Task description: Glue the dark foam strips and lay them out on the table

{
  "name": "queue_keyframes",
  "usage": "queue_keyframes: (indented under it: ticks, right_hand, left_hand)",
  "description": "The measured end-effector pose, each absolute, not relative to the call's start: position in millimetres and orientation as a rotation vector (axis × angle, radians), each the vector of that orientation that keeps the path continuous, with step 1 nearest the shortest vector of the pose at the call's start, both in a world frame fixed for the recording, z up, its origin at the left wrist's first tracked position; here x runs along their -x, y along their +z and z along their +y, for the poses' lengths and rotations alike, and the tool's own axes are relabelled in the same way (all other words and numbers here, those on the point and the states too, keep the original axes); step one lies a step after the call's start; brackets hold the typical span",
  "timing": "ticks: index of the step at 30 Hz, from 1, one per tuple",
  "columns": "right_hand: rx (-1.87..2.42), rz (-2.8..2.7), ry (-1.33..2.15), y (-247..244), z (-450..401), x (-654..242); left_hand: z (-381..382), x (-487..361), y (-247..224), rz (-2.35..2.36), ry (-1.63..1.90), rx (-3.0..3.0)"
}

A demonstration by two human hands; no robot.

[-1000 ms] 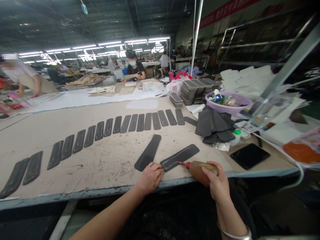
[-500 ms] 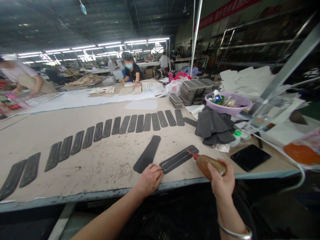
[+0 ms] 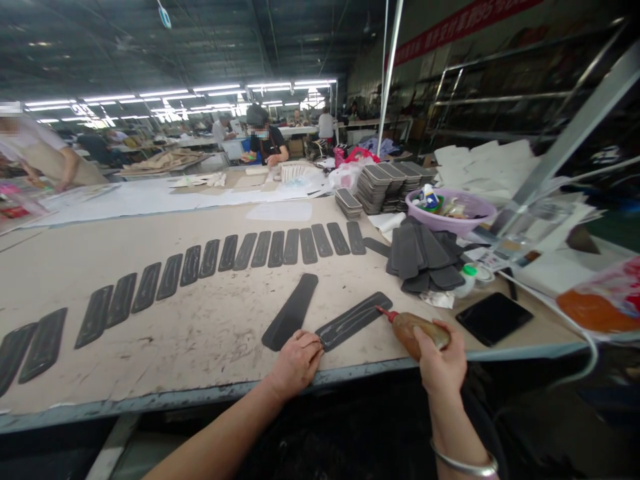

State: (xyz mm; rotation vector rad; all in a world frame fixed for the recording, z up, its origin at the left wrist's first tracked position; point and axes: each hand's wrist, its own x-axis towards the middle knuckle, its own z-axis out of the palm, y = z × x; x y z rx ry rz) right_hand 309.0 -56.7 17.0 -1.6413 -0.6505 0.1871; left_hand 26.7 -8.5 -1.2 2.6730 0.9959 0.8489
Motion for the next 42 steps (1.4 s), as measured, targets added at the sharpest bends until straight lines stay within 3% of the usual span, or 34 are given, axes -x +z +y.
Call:
queue_keyframes:
  ticks: [11,27,42]
  right_hand:
    - [1.610,-0.504,0.155,8,-24,-326]
    - [1.613,-0.359,0.141,5,-54,-333]
    - [1.336,-0.195,0.208,25,-60,-328]
  left_hand:
    - [-7,-30,1,1.003,0.842,-2.684]
    - [-9,-30,3,1.012,0.746,-2.724]
    - [-11,-28,-2,1.029,0.719,-2.759]
